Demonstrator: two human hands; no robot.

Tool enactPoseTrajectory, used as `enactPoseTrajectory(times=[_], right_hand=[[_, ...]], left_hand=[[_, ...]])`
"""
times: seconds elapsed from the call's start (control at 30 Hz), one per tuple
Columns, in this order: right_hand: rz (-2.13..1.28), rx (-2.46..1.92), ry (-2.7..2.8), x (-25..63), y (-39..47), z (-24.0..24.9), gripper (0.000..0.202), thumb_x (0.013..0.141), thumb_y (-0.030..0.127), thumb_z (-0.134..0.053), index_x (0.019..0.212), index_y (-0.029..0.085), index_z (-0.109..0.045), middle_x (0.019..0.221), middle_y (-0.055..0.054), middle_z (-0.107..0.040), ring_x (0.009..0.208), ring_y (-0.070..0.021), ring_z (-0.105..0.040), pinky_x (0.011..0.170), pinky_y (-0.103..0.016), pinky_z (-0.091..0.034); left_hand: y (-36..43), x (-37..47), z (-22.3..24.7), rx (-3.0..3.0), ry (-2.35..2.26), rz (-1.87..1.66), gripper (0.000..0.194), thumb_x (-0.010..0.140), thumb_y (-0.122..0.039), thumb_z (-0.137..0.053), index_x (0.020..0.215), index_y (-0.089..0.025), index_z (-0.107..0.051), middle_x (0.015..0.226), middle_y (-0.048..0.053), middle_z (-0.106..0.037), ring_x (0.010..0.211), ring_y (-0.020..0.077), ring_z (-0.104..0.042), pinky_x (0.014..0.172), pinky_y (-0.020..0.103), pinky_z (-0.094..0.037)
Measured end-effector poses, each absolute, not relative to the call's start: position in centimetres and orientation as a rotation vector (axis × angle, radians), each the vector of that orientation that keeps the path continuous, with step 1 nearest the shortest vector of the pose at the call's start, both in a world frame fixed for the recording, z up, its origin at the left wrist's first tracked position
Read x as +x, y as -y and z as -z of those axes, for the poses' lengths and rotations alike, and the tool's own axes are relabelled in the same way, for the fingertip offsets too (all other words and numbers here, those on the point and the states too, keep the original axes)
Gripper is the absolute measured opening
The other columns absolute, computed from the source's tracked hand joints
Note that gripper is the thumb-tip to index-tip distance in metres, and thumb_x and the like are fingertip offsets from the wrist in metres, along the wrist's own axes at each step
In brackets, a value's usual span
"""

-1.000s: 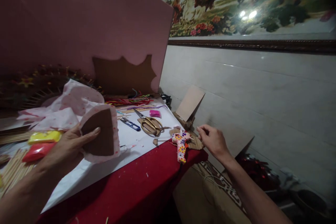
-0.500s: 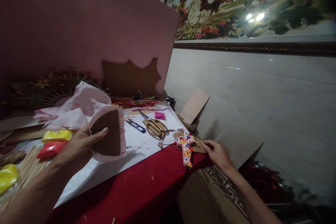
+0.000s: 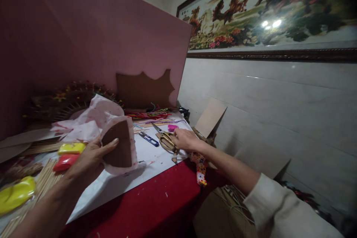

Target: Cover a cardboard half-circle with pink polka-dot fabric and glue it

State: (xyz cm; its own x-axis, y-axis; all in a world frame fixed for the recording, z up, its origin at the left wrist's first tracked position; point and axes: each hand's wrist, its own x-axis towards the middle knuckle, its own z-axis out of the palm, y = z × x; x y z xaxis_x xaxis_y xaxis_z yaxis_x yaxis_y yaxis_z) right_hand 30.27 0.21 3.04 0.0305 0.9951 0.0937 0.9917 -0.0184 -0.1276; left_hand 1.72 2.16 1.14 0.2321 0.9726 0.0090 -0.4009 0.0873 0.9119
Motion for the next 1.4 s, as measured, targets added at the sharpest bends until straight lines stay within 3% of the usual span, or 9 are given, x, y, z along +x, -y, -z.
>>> enactPoseTrajectory(times=[0.13, 0.27, 0.47, 0.67, 0.9, 1.03, 1.13, 1.3, 1.4], right_hand=[[-0.114, -2.229, 2.174, 28.3, -2.6, -2.6, 0.031, 0.063, 0.028, -0.066, 0.092, 0.016, -0.063, 0.088, -0.011, -0.07, 0.08, -0.0255, -0.065, 0.058, -0.027, -0.043], [-0.109, -2.225, 2.226, 28.9, -3.2, -3.9, 0.028, 0.057, 0.027, -0.068, 0.083, 0.017, -0.064, 0.081, -0.008, -0.069, 0.076, -0.0228, -0.064, 0.051, -0.024, -0.039], [-0.054, -2.054, 2.381, 31.2, -4.8, -6.6, 0.033, 0.058, 0.025, -0.068, 0.089, 0.018, -0.06, 0.082, -0.005, -0.066, 0.07, -0.0183, -0.061, 0.05, -0.023, -0.038], [0.073, -1.9, 2.537, 31.6, -9.0, -5.9, 0.044, 0.064, 0.025, -0.069, 0.104, 0.017, -0.052, 0.091, -0.007, -0.066, 0.078, -0.0202, -0.06, 0.061, -0.025, -0.04], [0.242, -1.869, 2.489, 31.7, -12.6, -4.4, 0.023, 0.079, 0.018, -0.058, 0.102, 0.014, -0.056, 0.108, -0.014, -0.061, 0.097, -0.0223, -0.057, 0.075, -0.028, -0.039], [0.353, -1.952, 2.288, 34.2, -9.3, -5.3, 0.022, 0.084, 0.014, -0.047, 0.102, 0.016, -0.06, 0.115, -0.011, -0.06, 0.104, -0.021, -0.054, 0.077, -0.027, -0.038], [0.394, -2.068, 2.11, 36.2, -3.7, -6.2, 0.024, 0.088, 0.023, -0.04, 0.096, 0.02, -0.063, 0.1, -0.007, -0.068, 0.09, -0.0203, -0.061, 0.069, -0.028, -0.039], [0.368, -2.23, 1.904, 37.0, 7.4, -5.2, 0.025, 0.087, 0.033, -0.044, 0.08, 0.023, -0.066, 0.075, -0.002, -0.07, 0.068, -0.0181, -0.063, 0.058, -0.026, -0.036], [0.3, -2.288, 1.831, 37.6, 12.0, -2.5, 0.031, 0.089, 0.037, -0.041, 0.075, 0.023, -0.065, 0.075, -0.005, -0.07, 0.068, -0.0197, -0.063, 0.058, -0.028, -0.036]], left_hand=[[-2.5, 1.0, -1.9, 0.898, -0.782, -1.338, 0.051, 0.049, -0.016, -0.084, 0.098, -0.021, -0.069, 0.08, 0.0, -0.074, 0.064, 0.0158, -0.068, 0.06, 0.023, -0.057], [-2.9, 0.2, -2.4, 0.864, -0.749, -1.449, 0.051, 0.051, -0.013, -0.082, 0.099, -0.023, -0.068, 0.083, -0.002, -0.074, 0.063, 0.0136, -0.067, 0.059, 0.022, -0.057], [-3.2, -0.1, -2.3, 0.854, -0.738, -1.515, 0.053, 0.051, -0.014, -0.082, 0.101, -0.025, -0.067, 0.084, -0.003, -0.073, 0.062, 0.0135, -0.066, 0.057, 0.022, -0.057], [-3.3, 0.0, -2.0, 0.807, -0.787, -1.49, 0.056, 0.051, -0.014, -0.082, 0.104, -0.025, -0.066, 0.083, -0.002, -0.072, 0.063, 0.0144, -0.066, 0.058, 0.024, -0.057], [-3.3, 0.4, -1.9, 0.728, -0.881, -1.456, 0.059, 0.046, -0.014, -0.083, 0.102, -0.024, -0.068, 0.077, -0.001, -0.073, 0.058, 0.0156, -0.066, 0.053, 0.023, -0.056], [-3.3, 0.7, -1.8, 0.743, -0.906, -1.454, 0.053, 0.048, -0.011, -0.081, 0.098, -0.022, -0.068, 0.077, -0.001, -0.072, 0.058, 0.0146, -0.065, 0.053, 0.022, -0.056], [-3.2, 1.1, -1.9, 0.786, -0.897, -1.459, 0.045, 0.053, -0.006, -0.076, 0.095, -0.022, -0.069, 0.081, -0.001, -0.072, 0.06, 0.014, -0.066, 0.054, 0.024, -0.058], [-3.0, 1.6, -2.3, 0.772, -0.908, -1.468, 0.04, 0.059, -0.002, -0.069, 0.092, -0.023, -0.07, 0.083, -0.002, -0.071, 0.06, 0.0123, -0.065, 0.053, 0.023, -0.058], [-3.0, 1.5, -2.5, 0.778, -0.876, -1.484, 0.039, 0.06, 0.0, -0.066, 0.092, -0.023, -0.07, 0.081, -0.002, -0.071, 0.058, 0.0118, -0.064, 0.053, 0.023, -0.058]])
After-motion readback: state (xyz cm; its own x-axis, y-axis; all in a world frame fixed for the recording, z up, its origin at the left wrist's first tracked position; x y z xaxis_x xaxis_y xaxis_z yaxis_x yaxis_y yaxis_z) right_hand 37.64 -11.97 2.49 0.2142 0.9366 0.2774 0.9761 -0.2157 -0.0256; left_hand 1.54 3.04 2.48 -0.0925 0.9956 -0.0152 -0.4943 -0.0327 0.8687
